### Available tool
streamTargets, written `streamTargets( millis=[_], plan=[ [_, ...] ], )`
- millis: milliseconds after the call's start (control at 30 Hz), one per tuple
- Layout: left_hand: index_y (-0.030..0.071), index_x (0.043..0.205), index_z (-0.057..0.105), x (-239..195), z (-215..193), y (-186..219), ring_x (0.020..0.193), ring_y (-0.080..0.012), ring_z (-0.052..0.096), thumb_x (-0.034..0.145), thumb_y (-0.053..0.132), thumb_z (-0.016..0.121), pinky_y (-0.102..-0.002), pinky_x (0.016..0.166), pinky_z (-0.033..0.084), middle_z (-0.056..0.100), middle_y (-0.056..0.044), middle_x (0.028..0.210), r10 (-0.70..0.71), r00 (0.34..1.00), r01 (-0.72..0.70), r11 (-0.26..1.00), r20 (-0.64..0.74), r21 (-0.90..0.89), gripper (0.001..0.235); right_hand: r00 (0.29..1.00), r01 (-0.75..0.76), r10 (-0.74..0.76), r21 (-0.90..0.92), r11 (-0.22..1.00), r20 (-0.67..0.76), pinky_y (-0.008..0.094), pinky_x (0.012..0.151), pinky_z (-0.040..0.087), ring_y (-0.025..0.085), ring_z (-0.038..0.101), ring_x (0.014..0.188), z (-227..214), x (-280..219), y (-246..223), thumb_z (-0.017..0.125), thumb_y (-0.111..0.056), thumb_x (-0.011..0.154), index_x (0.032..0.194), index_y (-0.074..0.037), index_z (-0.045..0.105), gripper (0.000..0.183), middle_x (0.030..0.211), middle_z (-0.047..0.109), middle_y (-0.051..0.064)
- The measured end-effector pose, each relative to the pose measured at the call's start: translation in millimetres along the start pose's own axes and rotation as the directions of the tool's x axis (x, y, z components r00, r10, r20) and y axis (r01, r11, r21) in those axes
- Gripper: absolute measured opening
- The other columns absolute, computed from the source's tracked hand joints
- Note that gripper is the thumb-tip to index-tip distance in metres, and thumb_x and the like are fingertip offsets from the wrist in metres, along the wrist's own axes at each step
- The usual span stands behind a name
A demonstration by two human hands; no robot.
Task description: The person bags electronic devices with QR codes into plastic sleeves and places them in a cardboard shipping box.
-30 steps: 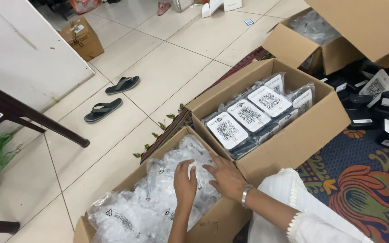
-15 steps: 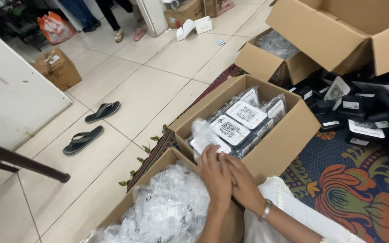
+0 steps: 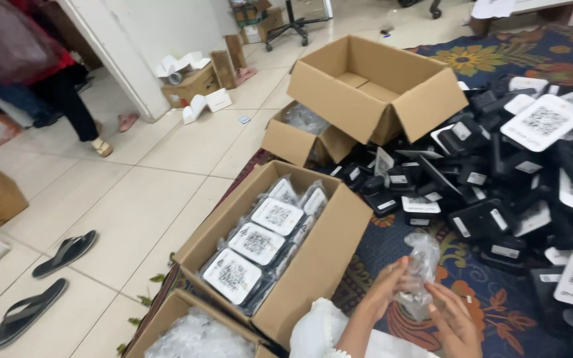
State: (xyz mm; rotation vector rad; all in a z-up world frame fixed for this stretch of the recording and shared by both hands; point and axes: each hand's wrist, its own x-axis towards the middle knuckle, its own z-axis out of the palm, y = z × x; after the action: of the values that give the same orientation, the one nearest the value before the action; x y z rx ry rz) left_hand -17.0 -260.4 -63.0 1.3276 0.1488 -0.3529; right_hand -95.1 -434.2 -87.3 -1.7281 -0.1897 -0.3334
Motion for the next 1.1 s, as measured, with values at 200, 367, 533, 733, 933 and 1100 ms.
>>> streamTargets(
  millis=[200,367,533,733,933,1100],
  plan=[
    [0.017,0.145,0.055,-11.1,-1.3,-12.6,0.115,-0.0131,0.057,0.089,0.067,0.058,-0.035,0.093,0.045,0.065,0.000,0.125,-0.260,0.962,0.244,0.954,0.079,0.173,0.075,0.877,-0.434,0.478,0.497,0.751,0.043,0.042,0.112,0.040,0.021,0.048,0.142,-28.7,-42.7,104.9,0.059,-0.007,0.095,0.136,0.003,0.063,0.042,0.148,0.058,0.012],
    [0.005,0.131,0.064,5.0,-12.9,-38.6,0.104,-0.0078,0.064,0.096,0.042,0.075,-0.025,0.090,0.049,0.071,0.001,0.112,-0.112,0.993,0.108,0.986,0.030,0.126,0.052,0.840,-0.435,0.530,0.727,0.532,0.114,0.044,0.105,0.040,0.022,0.048,0.139,-31.8,-49.7,133.1,0.056,-0.010,0.097,0.137,0.004,0.061,0.042,0.151,0.056,0.010],
    [0.000,0.110,0.071,-0.3,-8.2,-28.8,0.078,-0.0047,0.063,0.096,0.018,0.070,-0.024,0.070,0.051,0.074,0.000,0.091,0.129,0.982,-0.130,0.991,-0.137,-0.003,0.024,0.730,-0.581,0.668,0.647,0.494,0.146,0.044,0.107,0.045,0.020,0.055,0.135,-41.4,-44.0,129.5,0.053,-0.014,0.100,0.138,0.001,0.062,0.042,0.147,0.060,0.012],
    [0.002,0.098,0.063,13.7,-19.5,-52.3,0.074,-0.0069,0.059,0.094,0.023,0.072,-0.025,0.067,0.049,0.069,-0.001,0.084,0.345,0.885,-0.301,0.936,-0.312,0.180,0.024,0.804,-0.482,0.563,0.343,0.806,-0.192,0.048,0.101,0.054,0.029,0.061,0.129,-19.8,-49.5,104.8,0.076,-0.014,0.082,0.144,0.004,0.048,0.070,0.140,0.060,0.026],
    [-0.002,0.099,0.060,31.5,-38.4,-74.1,0.074,-0.0177,0.051,0.101,0.034,0.063,-0.035,0.068,0.047,0.059,-0.012,0.079,0.285,0.810,-0.121,0.936,-0.513,0.330,0.036,0.881,-0.472,0.473,-0.063,0.879,-0.009,0.048,0.104,0.046,0.029,0.054,0.130,-8.8,-35.0,68.7,0.095,-0.014,0.073,0.152,-0.001,0.035,0.100,0.147,0.048,0.019],
    [0.004,0.108,0.065,26.2,-36.7,-68.8,0.086,-0.0134,0.063,0.096,0.032,0.060,-0.032,0.080,0.049,0.069,-0.002,0.092,0.346,0.820,-0.210,0.923,-0.456,0.323,0.031,0.848,-0.456,0.530,0.496,0.739,-0.010,0.045,0.091,0.058,0.027,0.069,0.107,15.8,-36.7,181.4,0.072,-0.014,0.088,0.132,0.005,0.056,0.050,0.122,0.069,0.018]
  ],
)
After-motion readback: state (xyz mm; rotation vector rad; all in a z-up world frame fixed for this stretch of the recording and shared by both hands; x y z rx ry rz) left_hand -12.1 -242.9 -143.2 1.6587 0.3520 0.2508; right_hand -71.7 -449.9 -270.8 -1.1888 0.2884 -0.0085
